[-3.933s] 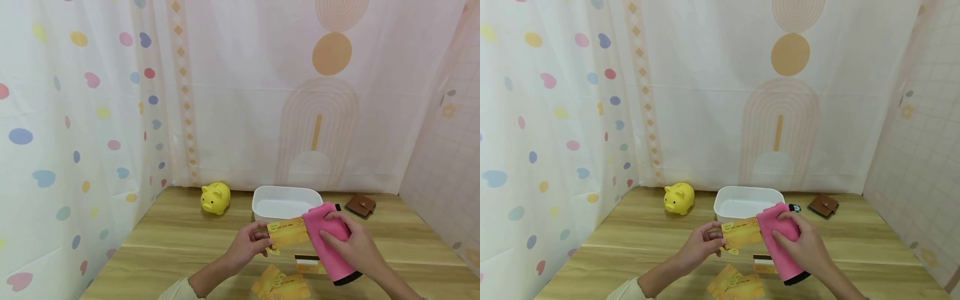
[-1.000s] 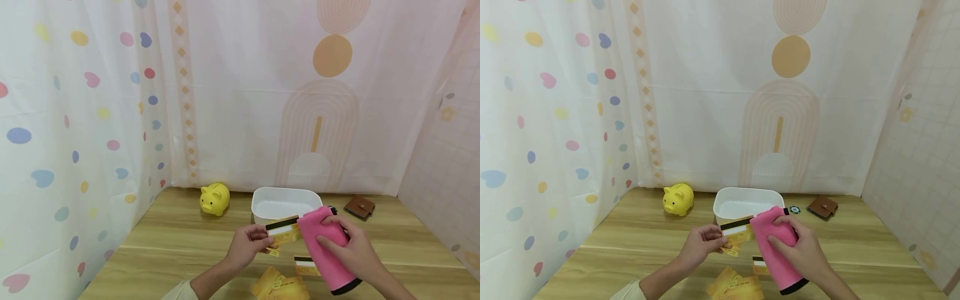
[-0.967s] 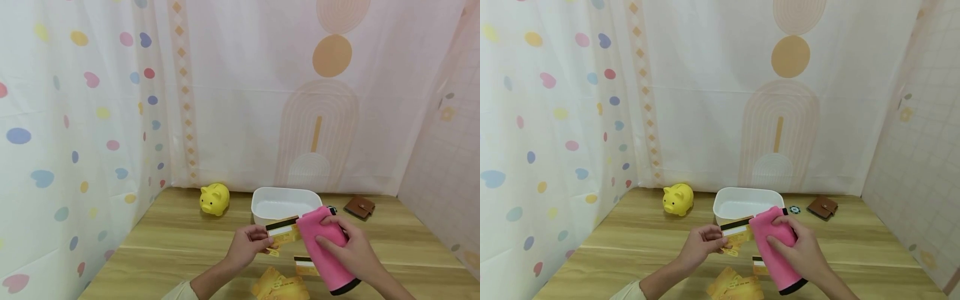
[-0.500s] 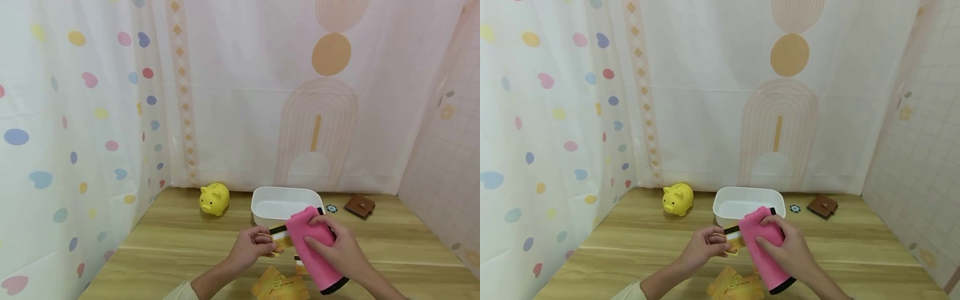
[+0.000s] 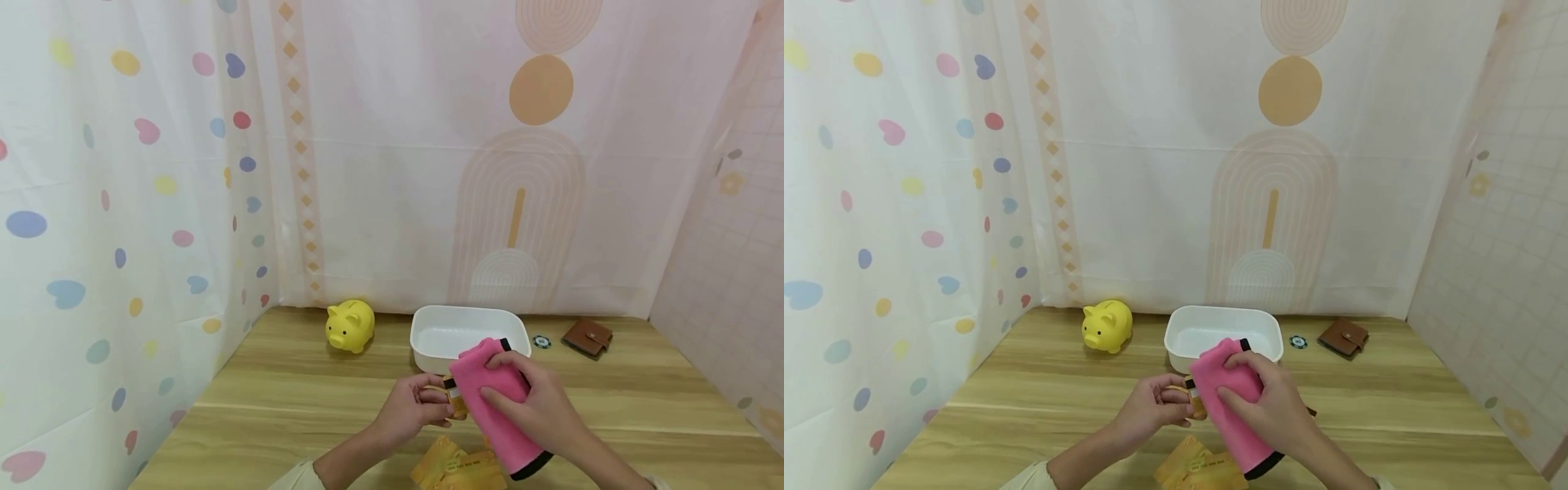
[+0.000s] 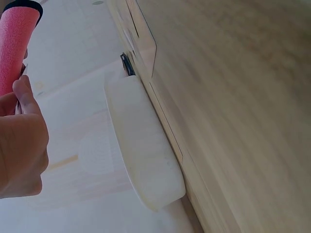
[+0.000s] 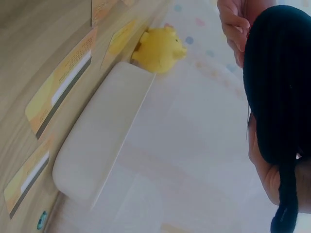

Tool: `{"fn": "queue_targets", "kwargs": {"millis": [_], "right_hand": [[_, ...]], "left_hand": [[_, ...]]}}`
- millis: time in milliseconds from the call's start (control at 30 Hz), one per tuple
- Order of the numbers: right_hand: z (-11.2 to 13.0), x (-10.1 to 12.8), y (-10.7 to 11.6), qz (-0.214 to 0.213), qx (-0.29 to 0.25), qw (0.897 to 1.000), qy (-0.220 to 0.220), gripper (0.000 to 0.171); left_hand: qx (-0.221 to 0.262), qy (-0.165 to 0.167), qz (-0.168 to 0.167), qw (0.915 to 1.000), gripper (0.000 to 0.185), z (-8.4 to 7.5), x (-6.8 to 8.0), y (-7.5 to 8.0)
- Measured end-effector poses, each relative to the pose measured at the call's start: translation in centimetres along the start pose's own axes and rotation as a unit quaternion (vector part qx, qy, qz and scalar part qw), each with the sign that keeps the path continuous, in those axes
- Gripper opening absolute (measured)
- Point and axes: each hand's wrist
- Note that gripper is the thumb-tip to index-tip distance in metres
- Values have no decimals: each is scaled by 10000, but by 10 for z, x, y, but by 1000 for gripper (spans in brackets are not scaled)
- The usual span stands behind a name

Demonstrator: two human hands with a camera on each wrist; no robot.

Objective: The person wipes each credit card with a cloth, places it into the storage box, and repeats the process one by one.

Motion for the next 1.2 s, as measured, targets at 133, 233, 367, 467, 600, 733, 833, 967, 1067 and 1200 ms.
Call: {"fn": "queue_targets", "kwargs": {"millis": [133, 233, 367, 467, 600, 733, 833, 967, 1067, 1200], "right_hand": [[1, 0, -5, 38, -5, 9999, 105, 29], [2, 0, -7, 1, 20, 9998, 222, 29], [2, 2, -10, -23, -6, 9994, 360, 29], [3, 3, -11, -34, -25, 9989, 475, 29], [4, 4, -13, -93, 75, 9979, 642, 30], [5, 5, -14, -109, 163, 9972, 726, 30], [5, 5, -14, -123, 217, 9965, 797, 29], [5, 6, -14, -196, 423, 9942, 969, 30], [6, 7, -14, -260, 579, 9923, 1064, 32], [5, 7, -14, -349, 776, 9900, 1122, 33]], "left_hand": [[17, -96, 247, 9996, 29, 0, 1, 0], [-2, -172, 435, 9989, 28, -1, 1, 0], [-9, -140, 583, 9982, 28, -1, 1, 0], [18, -91, 706, 9975, 28, 0, 2, 1], [-54, -152, 775, 9969, 31, 1, 1, 1], [-198, -277, 763, 9965, 32, 0, 2, 2], [-219, -302, 791, 9962, 32, -2, 2, 2], [-180, -285, 767, 9965, 32, -4, 3, 1], [-149, -239, 678, 9973, 32, -5, 4, 0], [-160, -252, 542, 9981, 30, -7, 5, -2]]}}
Point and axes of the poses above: each hand's wrist, its own x-axis away from the middle knuckle, its own y-axis out of the back of the hand, z = x × y, and after that the axes turned 13 degrees about -z, right-handed
